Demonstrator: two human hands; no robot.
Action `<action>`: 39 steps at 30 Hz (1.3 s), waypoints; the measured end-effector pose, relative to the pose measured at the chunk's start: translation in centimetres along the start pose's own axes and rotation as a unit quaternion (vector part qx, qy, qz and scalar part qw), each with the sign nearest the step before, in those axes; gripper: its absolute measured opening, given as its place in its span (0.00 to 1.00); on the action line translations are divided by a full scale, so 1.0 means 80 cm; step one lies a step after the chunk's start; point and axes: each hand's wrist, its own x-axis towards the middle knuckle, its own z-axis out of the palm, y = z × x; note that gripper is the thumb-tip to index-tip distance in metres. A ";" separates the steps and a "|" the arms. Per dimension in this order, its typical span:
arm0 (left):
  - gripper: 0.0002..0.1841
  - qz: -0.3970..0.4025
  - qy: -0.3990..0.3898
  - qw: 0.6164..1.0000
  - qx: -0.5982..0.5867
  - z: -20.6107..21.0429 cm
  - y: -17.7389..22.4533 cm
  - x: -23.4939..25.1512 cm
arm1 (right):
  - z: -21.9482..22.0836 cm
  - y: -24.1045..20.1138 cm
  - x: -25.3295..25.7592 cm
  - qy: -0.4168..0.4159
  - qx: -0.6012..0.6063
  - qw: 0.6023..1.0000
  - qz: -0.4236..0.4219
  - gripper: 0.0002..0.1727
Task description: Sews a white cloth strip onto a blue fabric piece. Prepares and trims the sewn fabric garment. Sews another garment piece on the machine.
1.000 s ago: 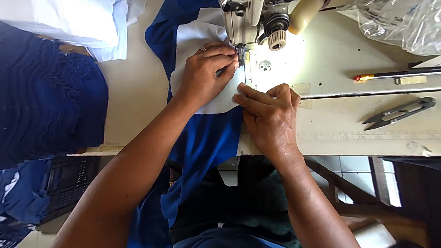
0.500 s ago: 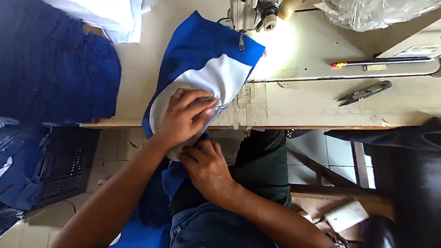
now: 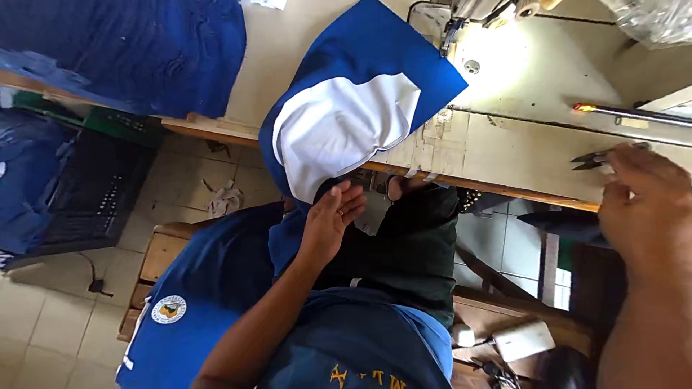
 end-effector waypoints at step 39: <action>0.08 0.093 0.212 0.972 -0.040 0.031 0.018 0.022 | 0.106 -0.339 0.030 0.067 0.126 0.973 -0.182 0.22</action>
